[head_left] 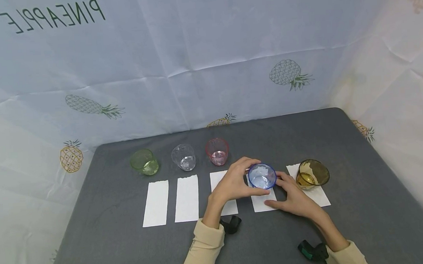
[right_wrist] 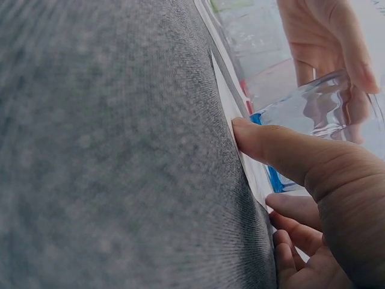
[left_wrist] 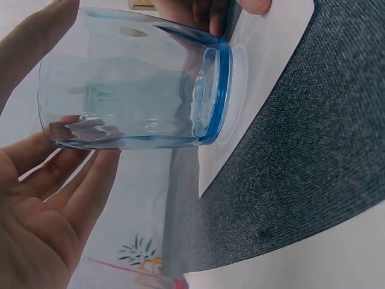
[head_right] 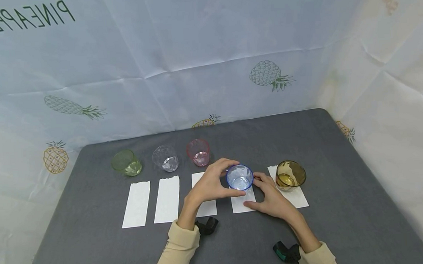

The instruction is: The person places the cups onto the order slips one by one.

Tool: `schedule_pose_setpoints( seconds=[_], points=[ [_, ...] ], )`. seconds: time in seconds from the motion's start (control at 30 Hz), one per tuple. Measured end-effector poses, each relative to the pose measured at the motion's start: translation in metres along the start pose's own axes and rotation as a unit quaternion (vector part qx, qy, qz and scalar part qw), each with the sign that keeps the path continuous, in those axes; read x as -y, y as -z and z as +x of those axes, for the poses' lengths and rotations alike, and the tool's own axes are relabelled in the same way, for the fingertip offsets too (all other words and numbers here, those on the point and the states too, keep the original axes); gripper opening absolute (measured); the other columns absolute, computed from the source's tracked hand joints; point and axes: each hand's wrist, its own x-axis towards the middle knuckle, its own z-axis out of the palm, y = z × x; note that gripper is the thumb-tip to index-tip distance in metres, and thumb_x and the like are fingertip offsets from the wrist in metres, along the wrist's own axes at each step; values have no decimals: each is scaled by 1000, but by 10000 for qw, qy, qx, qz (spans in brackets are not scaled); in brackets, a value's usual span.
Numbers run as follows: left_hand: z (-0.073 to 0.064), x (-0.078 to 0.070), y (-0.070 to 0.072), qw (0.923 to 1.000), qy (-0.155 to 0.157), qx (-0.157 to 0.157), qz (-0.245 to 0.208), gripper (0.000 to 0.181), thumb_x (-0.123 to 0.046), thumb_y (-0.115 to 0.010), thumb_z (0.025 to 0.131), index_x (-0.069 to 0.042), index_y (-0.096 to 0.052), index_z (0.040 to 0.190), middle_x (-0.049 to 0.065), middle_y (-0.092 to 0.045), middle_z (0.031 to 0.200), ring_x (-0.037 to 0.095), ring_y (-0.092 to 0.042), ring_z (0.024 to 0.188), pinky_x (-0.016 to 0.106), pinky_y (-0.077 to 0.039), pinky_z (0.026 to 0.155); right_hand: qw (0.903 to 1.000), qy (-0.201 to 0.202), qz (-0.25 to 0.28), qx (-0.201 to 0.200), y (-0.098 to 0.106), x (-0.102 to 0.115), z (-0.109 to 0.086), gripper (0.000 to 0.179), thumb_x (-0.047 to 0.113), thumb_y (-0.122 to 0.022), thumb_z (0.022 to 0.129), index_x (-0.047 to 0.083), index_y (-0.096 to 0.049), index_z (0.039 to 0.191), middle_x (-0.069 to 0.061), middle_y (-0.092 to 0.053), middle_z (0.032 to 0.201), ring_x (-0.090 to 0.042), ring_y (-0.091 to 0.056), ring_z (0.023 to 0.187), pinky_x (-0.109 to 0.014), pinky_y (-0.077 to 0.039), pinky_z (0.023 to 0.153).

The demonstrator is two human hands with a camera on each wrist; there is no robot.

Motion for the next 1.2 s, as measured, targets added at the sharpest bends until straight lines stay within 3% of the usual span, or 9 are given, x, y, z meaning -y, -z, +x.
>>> schedule_pose_setpoints(
  seconds=[1.2],
  points=[
    [1,4,-4,9999,46,54,150,79,-35,-93,73,-12,-58,141,5,-63,132,18,-62,119,29,-53,103,10000,-59,11,74,0,1,0,67,31,-87,81,-1,-62,135,-21,-54,141,-47,-50,133,-70,-40,106]
  ],
)
